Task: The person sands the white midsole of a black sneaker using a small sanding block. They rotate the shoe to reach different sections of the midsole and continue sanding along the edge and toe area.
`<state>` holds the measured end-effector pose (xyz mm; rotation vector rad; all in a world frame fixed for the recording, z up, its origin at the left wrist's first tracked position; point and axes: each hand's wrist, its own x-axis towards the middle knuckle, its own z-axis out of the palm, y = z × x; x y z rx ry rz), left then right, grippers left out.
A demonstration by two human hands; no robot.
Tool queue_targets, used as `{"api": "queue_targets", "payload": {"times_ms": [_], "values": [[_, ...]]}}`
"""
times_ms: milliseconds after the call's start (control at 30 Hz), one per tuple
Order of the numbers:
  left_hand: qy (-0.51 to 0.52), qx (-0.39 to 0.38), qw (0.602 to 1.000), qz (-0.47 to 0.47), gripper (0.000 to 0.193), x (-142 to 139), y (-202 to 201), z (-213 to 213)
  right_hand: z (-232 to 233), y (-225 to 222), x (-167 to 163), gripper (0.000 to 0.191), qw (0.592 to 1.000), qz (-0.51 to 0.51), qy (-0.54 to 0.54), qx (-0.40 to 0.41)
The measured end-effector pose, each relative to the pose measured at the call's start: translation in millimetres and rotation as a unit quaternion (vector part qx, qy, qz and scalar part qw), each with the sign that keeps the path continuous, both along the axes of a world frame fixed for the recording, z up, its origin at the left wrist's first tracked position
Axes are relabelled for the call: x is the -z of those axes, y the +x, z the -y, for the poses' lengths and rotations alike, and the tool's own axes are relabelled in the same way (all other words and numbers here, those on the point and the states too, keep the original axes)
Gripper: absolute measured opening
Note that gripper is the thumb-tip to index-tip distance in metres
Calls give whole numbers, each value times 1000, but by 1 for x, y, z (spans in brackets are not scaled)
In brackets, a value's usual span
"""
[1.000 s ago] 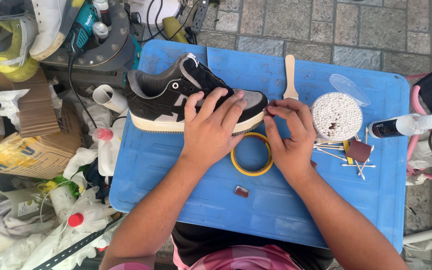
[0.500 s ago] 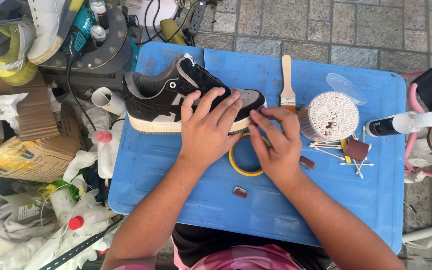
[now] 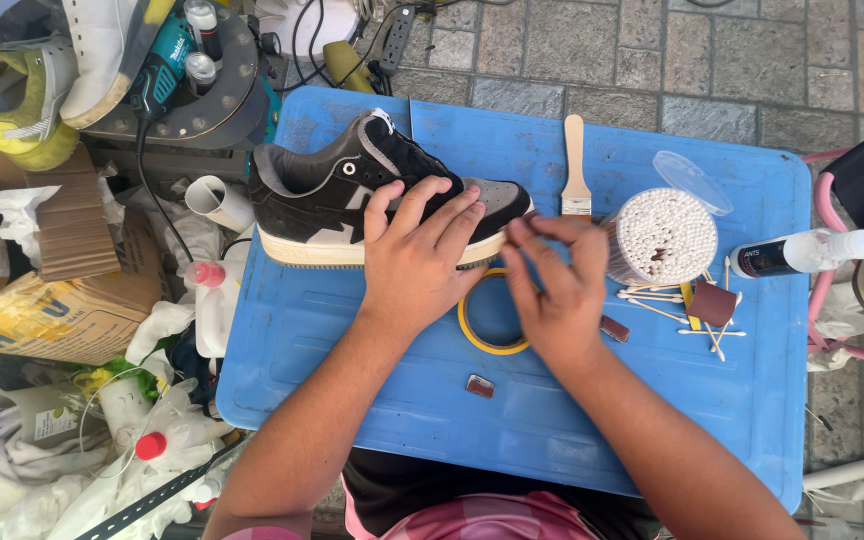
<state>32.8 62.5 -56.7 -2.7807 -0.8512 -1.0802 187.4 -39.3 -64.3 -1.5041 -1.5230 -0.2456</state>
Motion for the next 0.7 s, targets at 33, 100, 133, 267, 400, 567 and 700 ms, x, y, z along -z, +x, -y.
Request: {"api": "queue_targets", "payload": {"times_ms": [33,100,133,267,400,567,700], "values": [[-2,2,1000,0,56,0,0,0,0,1,0,31,1000,-1,-4,-2],[-5,5,1000,-4,56,0,0,-1,0,2,0,30,1000,-5,-11,-10],[-4,4,1000,-4,55,0,-1,-1,0,2,0,29,1000,-22,-12,-1],[-2,5,1000,13,52,-1,1,-2,0,0,0,30,1000,-9,12,-22],[1,3,1000,6,51,-2,1,-2,0,3,2,30,999,-35,-21,-7],[-1,5,1000,10,50,-2,2,-2,0,5,4,31,1000,-18,0,-14],[-9,5,1000,11,49,-2,1,-2,-1,3,3,28,998,-68,-14,5]]}}
